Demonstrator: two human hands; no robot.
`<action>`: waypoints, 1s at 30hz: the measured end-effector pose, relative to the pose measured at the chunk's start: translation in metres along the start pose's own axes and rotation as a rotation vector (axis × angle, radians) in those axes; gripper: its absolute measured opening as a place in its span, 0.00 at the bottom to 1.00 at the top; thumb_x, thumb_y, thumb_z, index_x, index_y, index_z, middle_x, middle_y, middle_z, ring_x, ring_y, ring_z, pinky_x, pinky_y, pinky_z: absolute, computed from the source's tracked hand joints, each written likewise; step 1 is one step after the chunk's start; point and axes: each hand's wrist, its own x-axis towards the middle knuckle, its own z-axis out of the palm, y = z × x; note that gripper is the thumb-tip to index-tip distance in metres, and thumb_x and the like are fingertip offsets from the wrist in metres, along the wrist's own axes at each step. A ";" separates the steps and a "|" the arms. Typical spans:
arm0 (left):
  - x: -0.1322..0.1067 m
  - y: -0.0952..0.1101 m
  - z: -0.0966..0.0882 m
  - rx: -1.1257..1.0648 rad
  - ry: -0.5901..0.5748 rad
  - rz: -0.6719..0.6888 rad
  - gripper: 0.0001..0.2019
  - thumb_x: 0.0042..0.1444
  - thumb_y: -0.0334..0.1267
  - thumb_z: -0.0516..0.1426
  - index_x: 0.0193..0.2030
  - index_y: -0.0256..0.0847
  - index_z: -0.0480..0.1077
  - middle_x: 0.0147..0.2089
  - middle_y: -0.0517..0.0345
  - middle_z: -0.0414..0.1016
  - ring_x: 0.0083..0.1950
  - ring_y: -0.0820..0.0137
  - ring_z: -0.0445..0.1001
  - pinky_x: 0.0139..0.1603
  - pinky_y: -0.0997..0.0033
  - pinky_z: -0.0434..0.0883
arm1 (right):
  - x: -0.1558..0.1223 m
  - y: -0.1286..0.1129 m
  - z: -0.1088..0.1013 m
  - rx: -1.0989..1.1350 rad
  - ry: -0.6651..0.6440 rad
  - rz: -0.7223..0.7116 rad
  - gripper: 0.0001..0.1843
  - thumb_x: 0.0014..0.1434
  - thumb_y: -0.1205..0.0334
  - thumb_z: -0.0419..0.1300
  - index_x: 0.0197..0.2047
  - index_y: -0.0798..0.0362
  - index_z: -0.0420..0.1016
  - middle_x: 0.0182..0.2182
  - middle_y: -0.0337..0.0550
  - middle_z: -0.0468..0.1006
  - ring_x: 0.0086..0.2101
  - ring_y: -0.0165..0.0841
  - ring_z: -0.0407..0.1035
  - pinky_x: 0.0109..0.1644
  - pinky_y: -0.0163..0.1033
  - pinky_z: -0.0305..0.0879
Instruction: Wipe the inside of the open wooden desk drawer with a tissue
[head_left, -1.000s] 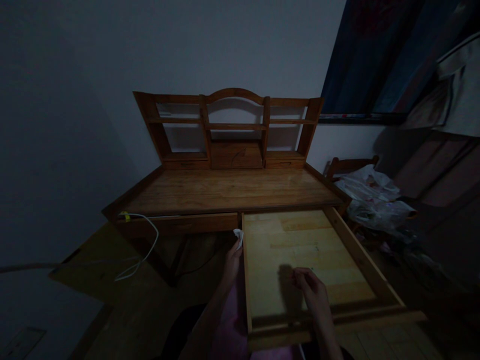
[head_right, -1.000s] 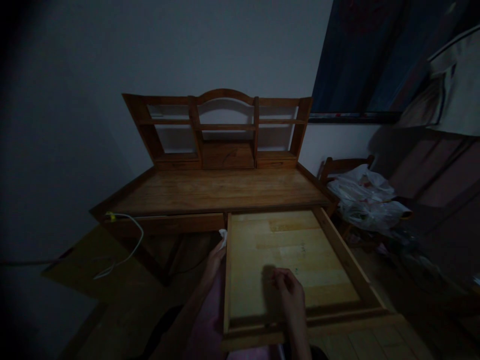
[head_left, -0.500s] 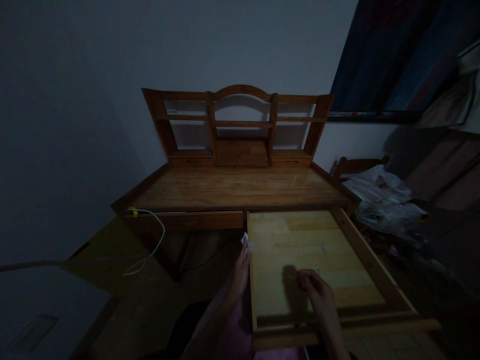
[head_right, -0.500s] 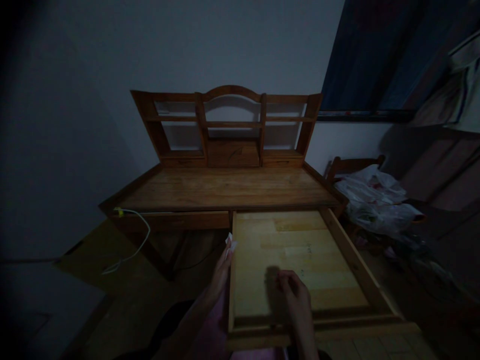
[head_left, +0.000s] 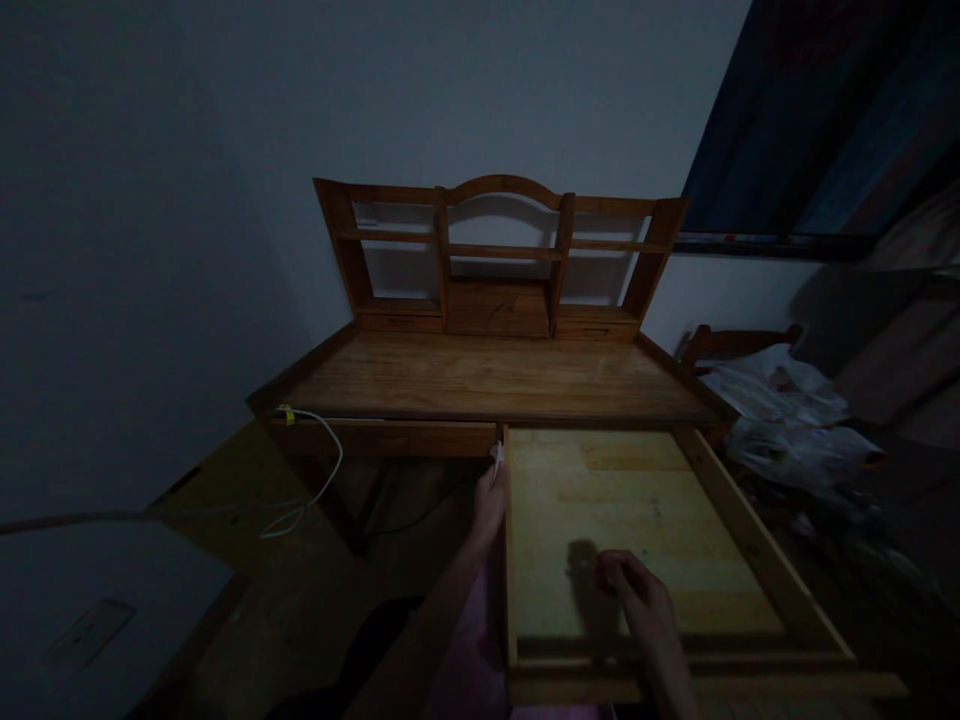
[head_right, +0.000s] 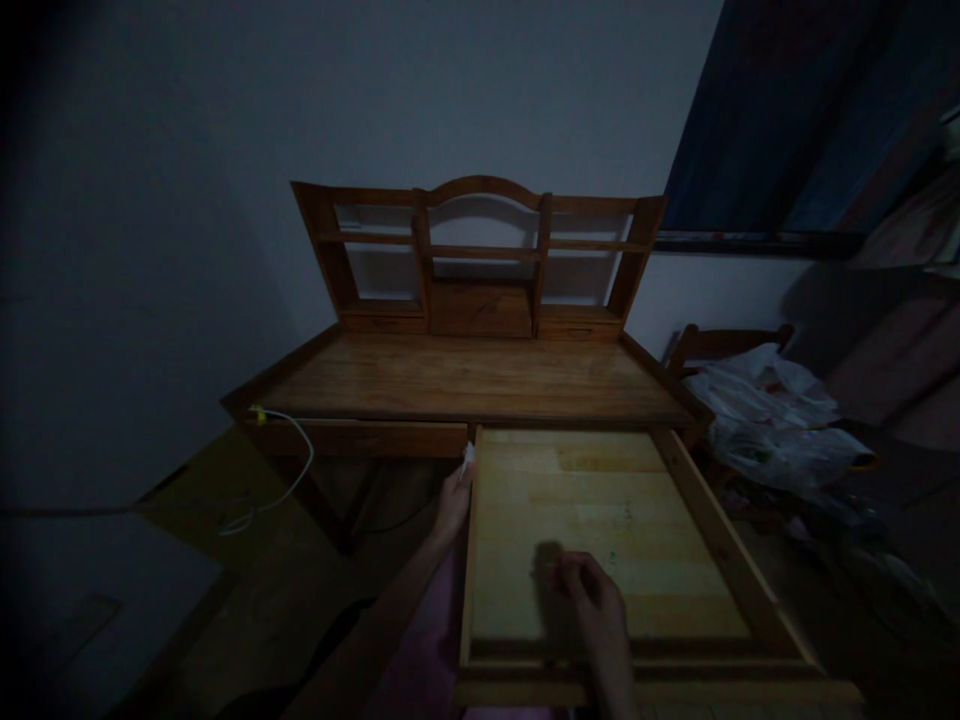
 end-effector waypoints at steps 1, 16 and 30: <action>-0.006 0.001 0.001 0.003 -0.021 0.011 0.32 0.53 0.64 0.59 0.47 0.35 0.80 0.44 0.50 0.83 0.50 0.54 0.78 0.54 0.58 0.72 | 0.000 -0.001 0.001 -0.004 -0.010 0.005 0.22 0.56 0.39 0.62 0.33 0.52 0.79 0.29 0.45 0.79 0.32 0.40 0.73 0.38 0.42 0.69; -0.108 0.002 -0.056 0.075 -0.154 -0.059 0.24 0.58 0.56 0.59 0.48 0.37 0.81 0.48 0.49 0.83 0.54 0.51 0.77 0.62 0.52 0.67 | -0.001 -0.007 0.005 -0.015 -0.017 0.050 0.25 0.50 0.36 0.65 0.32 0.52 0.80 0.30 0.47 0.81 0.33 0.42 0.75 0.38 0.44 0.72; -0.013 -0.012 -0.013 -0.165 -0.033 -0.102 0.39 0.46 0.70 0.60 0.49 0.33 0.79 0.50 0.42 0.82 0.56 0.51 0.76 0.60 0.55 0.68 | -0.001 0.006 0.002 -0.029 -0.046 0.040 0.23 0.54 0.40 0.64 0.35 0.53 0.79 0.32 0.46 0.81 0.35 0.42 0.76 0.41 0.44 0.73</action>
